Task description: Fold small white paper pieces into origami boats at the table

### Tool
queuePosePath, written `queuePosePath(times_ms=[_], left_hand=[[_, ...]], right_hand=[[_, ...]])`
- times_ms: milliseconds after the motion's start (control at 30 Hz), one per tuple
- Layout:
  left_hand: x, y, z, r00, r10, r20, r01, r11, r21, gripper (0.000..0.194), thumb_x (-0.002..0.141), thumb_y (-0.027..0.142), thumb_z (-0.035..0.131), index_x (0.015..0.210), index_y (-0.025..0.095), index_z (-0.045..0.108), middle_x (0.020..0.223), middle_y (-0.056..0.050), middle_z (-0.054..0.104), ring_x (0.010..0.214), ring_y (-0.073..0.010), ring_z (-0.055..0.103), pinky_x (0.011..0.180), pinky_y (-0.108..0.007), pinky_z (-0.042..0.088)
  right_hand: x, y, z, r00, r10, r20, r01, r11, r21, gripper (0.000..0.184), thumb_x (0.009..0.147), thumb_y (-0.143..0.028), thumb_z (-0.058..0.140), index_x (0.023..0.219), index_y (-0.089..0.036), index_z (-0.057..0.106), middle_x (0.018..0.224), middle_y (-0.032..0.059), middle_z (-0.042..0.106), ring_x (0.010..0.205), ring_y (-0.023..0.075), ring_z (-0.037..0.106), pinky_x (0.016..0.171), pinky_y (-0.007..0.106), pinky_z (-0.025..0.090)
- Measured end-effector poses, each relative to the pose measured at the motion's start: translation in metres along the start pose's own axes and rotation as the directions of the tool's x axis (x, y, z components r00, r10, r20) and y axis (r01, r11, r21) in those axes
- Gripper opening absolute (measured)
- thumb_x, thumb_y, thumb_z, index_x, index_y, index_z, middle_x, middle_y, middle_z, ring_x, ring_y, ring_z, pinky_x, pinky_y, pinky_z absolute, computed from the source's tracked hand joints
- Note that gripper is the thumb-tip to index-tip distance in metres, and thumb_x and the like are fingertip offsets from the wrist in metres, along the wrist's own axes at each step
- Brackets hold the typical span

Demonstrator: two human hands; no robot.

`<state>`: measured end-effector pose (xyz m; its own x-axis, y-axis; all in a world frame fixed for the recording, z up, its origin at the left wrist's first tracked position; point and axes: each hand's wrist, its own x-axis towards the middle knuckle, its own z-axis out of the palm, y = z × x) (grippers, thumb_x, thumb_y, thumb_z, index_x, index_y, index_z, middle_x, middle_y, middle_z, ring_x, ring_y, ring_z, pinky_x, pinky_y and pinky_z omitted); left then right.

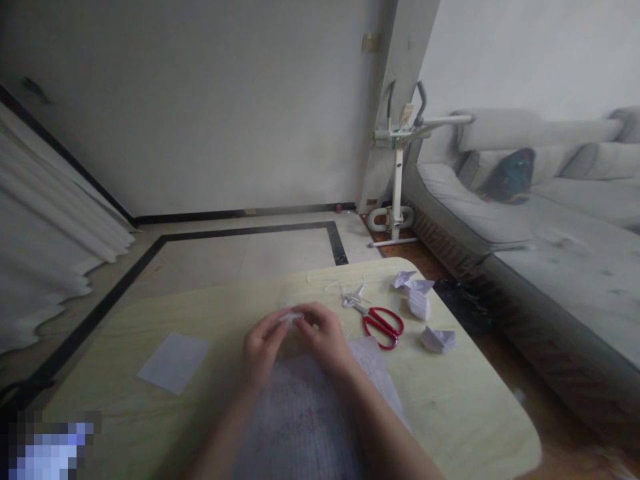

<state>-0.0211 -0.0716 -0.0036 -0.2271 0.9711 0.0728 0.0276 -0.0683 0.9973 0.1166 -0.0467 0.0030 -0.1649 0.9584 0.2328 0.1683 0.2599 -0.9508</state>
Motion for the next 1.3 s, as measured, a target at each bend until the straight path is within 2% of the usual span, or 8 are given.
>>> queuePosePath(times_ms=[367,533,667,800,900,1000,1133,1300], left_hand=[[0.001,-0.001,0.0,0.999,-0.042,-0.006,0.042,0.997,-0.061,0.031,0.075,0.029,0.065,0.102,0.014,0.065,0.098,-0.01,0.073,0.091,-0.0214,0.069,0.082,-0.03,0.054],[0.001,-0.001,0.001,0.999,-0.036,-0.013,0.036,0.999,-0.024,0.029,0.075,0.03,0.066,0.099,0.014,0.067,0.094,-0.009,0.073,0.088,-0.0214,0.069,0.079,-0.03,0.054],[0.002,-0.005,0.0,0.999,0.046,-0.023,-0.045,0.998,0.052,0.021,0.076,0.032,0.066,0.09,0.016,0.07,0.089,-0.007,0.072,0.084,-0.0195,0.068,0.077,-0.028,0.054],[0.003,-0.011,0.0,0.983,0.177,-0.044,-0.173,0.982,0.081,0.016,0.075,0.032,0.067,0.084,0.018,0.07,0.097,-0.007,0.069,0.095,-0.0196,0.064,0.083,-0.028,0.051],[0.002,-0.01,0.0,0.997,0.071,-0.011,-0.07,0.996,0.064,0.02,0.076,0.033,0.066,0.089,0.018,0.07,0.094,-0.006,0.071,0.09,-0.0188,0.065,0.081,-0.027,0.051],[0.0,-0.006,0.0,1.0,-0.027,-0.006,0.027,0.998,0.056,0.023,0.076,0.035,0.067,0.09,0.016,0.07,0.085,-0.006,0.072,0.08,-0.0182,0.067,0.073,-0.026,0.052],[-0.002,-0.002,0.0,0.999,-0.03,-0.029,0.032,0.998,0.046,0.024,0.074,0.034,0.068,0.088,0.015,0.07,0.086,-0.006,0.073,0.081,-0.0185,0.067,0.074,-0.025,0.052],[-0.002,0.0,0.001,0.999,-0.022,-0.048,0.023,1.0,0.012,0.027,0.077,0.037,0.065,0.09,0.014,0.07,0.085,-0.007,0.073,0.08,-0.0184,0.068,0.073,-0.025,0.052]], right_hand=[[0.001,-0.002,-0.001,0.999,-0.048,-0.019,0.046,0.995,-0.091,0.026,0.074,-0.011,0.06,0.097,-0.018,0.069,0.079,0.0023,0.067,0.069,0.0141,0.059,0.066,0.026,0.048],[0.001,-0.004,-0.001,0.999,0.02,-0.034,-0.021,0.999,-0.039,0.022,0.075,-0.013,0.06,0.095,-0.017,0.069,0.08,0.0034,0.068,0.07,0.0149,0.06,0.066,0.026,0.048],[0.002,-0.004,-0.001,0.998,0.057,-0.032,-0.057,0.998,0.018,0.017,0.076,-0.017,0.061,0.091,-0.017,0.068,0.082,0.0042,0.069,0.072,0.0158,0.061,0.067,0.027,0.048],[0.004,-0.003,-0.004,0.999,0.008,-0.036,-0.007,1.0,0.026,0.011,0.076,-0.02,0.062,0.085,-0.018,0.069,0.08,0.0036,0.066,0.072,0.0156,0.06,0.066,0.027,0.048],[0.005,-0.004,-0.005,0.998,-0.018,-0.054,0.02,0.999,0.026,0.009,0.077,-0.021,0.063,0.083,-0.018,0.069,0.084,0.0042,0.065,0.075,0.0157,0.061,0.067,0.026,0.048],[0.005,-0.006,-0.004,0.997,0.056,-0.051,-0.052,0.997,0.064,0.01,0.076,-0.023,0.063,0.083,-0.018,0.068,0.083,0.0042,0.069,0.075,0.017,0.063,0.069,0.028,0.049],[0.005,-0.009,-0.004,0.989,0.143,-0.049,-0.137,0.986,0.096,0.014,0.074,-0.028,0.066,0.083,-0.017,0.069,0.08,0.0046,0.072,0.075,0.0189,0.066,0.07,0.03,0.051],[0.006,-0.009,-0.007,0.985,0.16,-0.064,-0.154,0.984,0.091,0.015,0.074,-0.03,0.065,0.081,-0.017,0.07,0.08,0.0048,0.072,0.076,0.0195,0.067,0.07,0.03,0.051]])
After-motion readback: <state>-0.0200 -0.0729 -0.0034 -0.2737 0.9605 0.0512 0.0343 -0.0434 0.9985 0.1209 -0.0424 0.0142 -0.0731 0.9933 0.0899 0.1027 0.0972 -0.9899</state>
